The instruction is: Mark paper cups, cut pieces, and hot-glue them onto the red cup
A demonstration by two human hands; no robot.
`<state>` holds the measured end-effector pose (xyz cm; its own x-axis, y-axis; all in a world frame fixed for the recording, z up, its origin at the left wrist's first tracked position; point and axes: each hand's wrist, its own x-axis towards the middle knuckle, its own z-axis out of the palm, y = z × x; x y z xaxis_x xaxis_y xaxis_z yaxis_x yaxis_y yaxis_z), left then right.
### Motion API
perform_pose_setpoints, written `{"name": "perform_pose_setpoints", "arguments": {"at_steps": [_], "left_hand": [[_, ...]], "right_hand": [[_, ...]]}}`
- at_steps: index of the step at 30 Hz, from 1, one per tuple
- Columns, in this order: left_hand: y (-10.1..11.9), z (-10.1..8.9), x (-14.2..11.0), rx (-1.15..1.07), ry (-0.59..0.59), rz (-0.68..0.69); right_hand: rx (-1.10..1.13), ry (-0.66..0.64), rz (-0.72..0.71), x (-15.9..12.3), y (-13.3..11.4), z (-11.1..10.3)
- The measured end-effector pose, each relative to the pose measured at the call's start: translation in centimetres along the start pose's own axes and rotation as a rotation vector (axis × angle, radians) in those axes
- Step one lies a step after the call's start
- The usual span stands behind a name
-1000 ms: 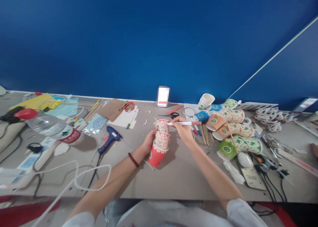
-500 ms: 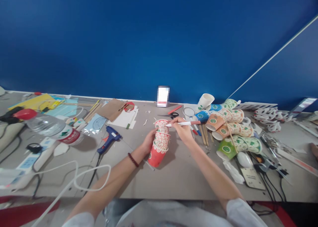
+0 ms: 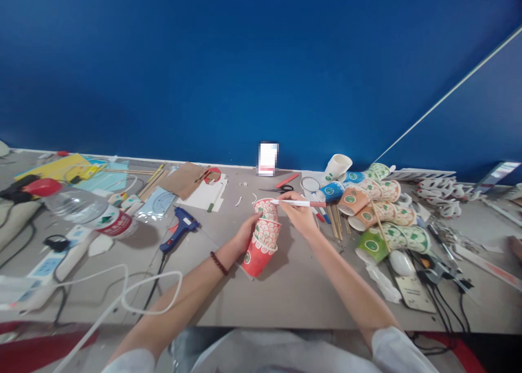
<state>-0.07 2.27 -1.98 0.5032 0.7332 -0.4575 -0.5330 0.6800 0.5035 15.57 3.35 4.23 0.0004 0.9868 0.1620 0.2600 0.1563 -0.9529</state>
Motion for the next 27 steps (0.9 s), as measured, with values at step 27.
{"name": "perform_pose_setpoints", "arguments": {"at_steps": [27], "left_hand": [[-0.22, -0.56, 0.41, -0.005, -0.061, 0.011]], "right_hand": [[0.027, 0.007, 0.015, -0.11, -0.25, 0.19]]}}
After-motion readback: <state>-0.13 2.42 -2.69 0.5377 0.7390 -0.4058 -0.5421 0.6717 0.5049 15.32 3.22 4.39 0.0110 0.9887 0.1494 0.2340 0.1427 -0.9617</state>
